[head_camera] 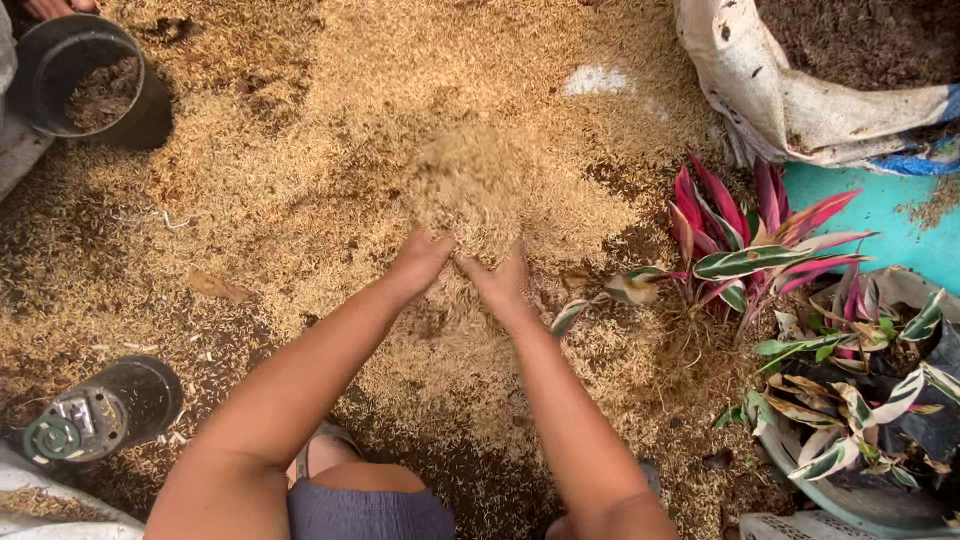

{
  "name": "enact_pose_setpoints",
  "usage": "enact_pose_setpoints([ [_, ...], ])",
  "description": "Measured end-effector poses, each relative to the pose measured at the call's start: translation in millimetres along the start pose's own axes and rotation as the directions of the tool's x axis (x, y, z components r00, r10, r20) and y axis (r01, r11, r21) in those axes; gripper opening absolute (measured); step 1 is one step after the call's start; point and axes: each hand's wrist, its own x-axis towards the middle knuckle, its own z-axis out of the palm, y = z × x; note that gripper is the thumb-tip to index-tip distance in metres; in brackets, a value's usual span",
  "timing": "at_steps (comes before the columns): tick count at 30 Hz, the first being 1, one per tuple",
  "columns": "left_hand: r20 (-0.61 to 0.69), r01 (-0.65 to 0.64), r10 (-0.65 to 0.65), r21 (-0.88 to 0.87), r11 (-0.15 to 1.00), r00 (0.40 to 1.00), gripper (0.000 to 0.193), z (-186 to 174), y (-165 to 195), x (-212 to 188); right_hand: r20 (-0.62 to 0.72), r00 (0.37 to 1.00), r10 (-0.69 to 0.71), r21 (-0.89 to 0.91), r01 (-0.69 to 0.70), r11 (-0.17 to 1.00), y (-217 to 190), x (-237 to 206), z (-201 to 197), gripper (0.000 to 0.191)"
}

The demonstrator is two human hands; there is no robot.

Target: The person removes a plant from a plastic bag, separates the root ball, and places it into a new pot. They then add soil and wood shavings around the plant to secure it.

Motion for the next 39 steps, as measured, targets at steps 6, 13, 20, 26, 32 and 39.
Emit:
enact_pose_setpoints([
  [6, 0.280, -0.025, -0.046, 0.244, 0.970, 0.959, 0.057, -3.0, 37.4, -14.1, 0.310, 0.951, -0.011, -0.178, 0.069, 0.982, 1.5, -9.6, -71.4, 0.061],
  [13, 0.034, -0.226, 0.260, 0.615, 0.756, 0.965, 0.086, -24.8, -22.9, -41.3, 0.322, 0.903, -0.284, -0.887, 0.392, 0.244, 70.2, 30.9, -199.3, 0.055],
  [20, -0.235, 0.194, -0.163, 0.116, 0.974, 0.958, 0.099, -5.7, -137.3, -74.1, -0.151, 0.962, -0.226, -0.555, 0.107, 0.825, -33.5, 66.5, -189.2, 0.085],
  [26, -0.006, 0.248, -0.270, -0.375, 0.893, 0.963, 0.099, 43.5, -93.1, 5.9, 0.215, 0.975, 0.055, -0.428, 0.044, 0.903, -92.0, 45.8, -82.8, 0.103],
  [32, -0.006, -0.090, 0.091, -0.226, 0.970, 0.996, 0.088, 42.1, 26.7, -5.4, 0.351, 0.936, -0.017, -0.271, 0.119, 0.955, -80.3, 18.5, -126.7, 0.087],
  [39, 0.213, -0.423, 0.367, 0.520, 0.742, 0.906, 0.082, -51.8, 58.3, -59.4, 0.083, 0.845, -0.528, -0.635, 0.453, 0.625, -68.7, -9.5, -194.4, 0.082],
])
